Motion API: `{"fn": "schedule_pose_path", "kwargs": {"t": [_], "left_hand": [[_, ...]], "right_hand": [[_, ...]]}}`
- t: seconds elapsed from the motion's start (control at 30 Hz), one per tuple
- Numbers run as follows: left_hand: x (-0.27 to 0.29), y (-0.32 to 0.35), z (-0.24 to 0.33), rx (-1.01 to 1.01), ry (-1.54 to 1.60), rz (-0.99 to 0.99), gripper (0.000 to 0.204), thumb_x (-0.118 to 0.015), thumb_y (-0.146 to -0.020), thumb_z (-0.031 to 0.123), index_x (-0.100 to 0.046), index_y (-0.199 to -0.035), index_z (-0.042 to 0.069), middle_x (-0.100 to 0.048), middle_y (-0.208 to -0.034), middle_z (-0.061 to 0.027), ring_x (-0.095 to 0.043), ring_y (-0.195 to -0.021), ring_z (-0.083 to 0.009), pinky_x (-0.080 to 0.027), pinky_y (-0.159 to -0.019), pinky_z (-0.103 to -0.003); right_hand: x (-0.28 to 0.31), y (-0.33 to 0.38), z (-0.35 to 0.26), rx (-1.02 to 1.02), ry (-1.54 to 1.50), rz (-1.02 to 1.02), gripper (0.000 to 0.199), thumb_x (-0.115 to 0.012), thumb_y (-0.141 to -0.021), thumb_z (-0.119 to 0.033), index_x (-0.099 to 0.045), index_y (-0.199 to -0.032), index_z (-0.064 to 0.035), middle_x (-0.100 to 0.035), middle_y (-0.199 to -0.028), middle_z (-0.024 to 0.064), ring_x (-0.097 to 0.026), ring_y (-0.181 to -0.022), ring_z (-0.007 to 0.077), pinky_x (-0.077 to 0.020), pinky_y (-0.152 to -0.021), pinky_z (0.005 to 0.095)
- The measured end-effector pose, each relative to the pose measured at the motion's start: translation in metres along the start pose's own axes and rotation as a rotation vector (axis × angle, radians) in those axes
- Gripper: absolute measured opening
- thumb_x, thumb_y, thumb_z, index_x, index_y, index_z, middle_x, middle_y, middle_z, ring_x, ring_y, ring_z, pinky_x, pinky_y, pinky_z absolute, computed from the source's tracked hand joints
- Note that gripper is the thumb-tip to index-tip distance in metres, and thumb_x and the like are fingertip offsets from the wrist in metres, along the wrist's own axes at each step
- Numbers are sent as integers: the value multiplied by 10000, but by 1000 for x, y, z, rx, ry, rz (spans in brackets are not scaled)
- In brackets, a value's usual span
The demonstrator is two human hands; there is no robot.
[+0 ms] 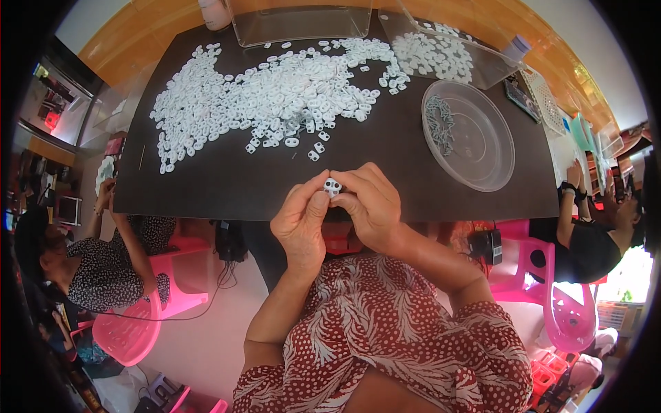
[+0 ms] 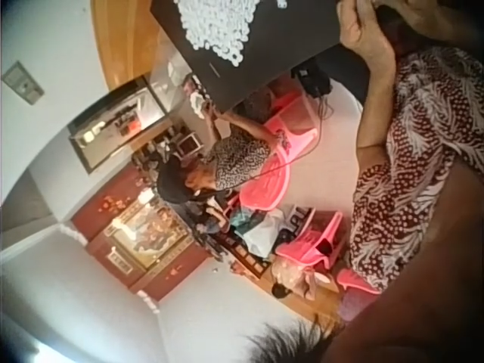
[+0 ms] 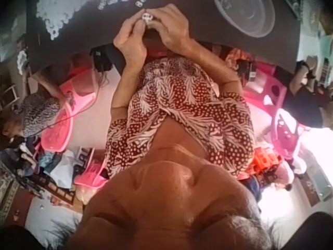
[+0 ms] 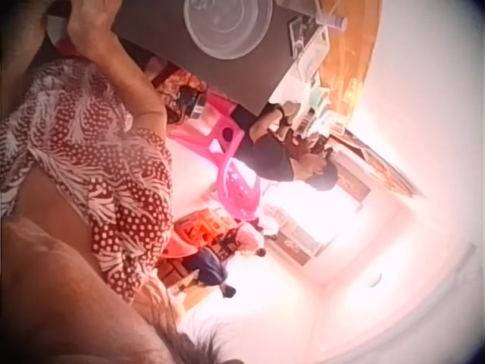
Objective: Manual assembly of small white plastic components at a manufacturing workstation.
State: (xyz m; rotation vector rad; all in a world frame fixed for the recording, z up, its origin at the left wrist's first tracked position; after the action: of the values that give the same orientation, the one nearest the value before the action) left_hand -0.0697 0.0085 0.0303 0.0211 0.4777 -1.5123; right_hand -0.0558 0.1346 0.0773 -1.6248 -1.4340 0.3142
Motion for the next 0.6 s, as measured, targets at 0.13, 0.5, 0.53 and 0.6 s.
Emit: {"fn": "schedule_pose_path", "kwargs": {"t": [0.13,0.5,0.53,0.6], "left_hand": [[-3,5,1,-42,-3,58,238,-612,-882,104,-623,-1075,-36,-597,-937,-23,-522,-823,-76,-424,-755,-202],[4,10,-8,-9,96,164,207,-573,-914,125,-575,-1042,-36,-586,-934,-39,-524,-819,-75,-435,-749,-208],[4,9,-7,-9,96,165,207,-573,-914,125,-575,-1042,-36,-586,-934,-39,-524,-819,-75,-435,-749,-208],[4,9,-5,16,141,148,201,-560,-920,114,-573,-1045,-42,-597,-957,-56,-539,-848,-85,-446,-773,-222]], "right_hand": [[-2,5,1,-27,-18,14,333,-676,-680,31,-587,-1001,54,-594,-829,119,-523,-679,249,-436,-574,324],[-10,1,-2,-12,-40,22,317,-668,-695,34,-585,-1000,43,-596,-839,117,-525,-679,240,-439,-577,315],[-10,0,-3,-12,-41,21,317,-668,-695,34,-585,-1000,43,-596,-839,117,-525,-679,240,-439,-577,315],[-11,-1,-3,-57,-60,5,318,-668,-702,30,-582,-1008,32,-599,-845,111,-528,-685,240,-439,-589,312]]}}
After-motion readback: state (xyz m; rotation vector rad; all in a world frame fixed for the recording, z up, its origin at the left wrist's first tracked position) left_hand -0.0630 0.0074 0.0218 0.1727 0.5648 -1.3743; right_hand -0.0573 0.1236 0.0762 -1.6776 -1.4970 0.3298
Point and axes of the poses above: each hand's wrist, its own y-axis away from the middle knuckle, its own x-axis out of the back of the hand, z = x × y, the point moved 8 cm from there along -y, towards the middle knuckle
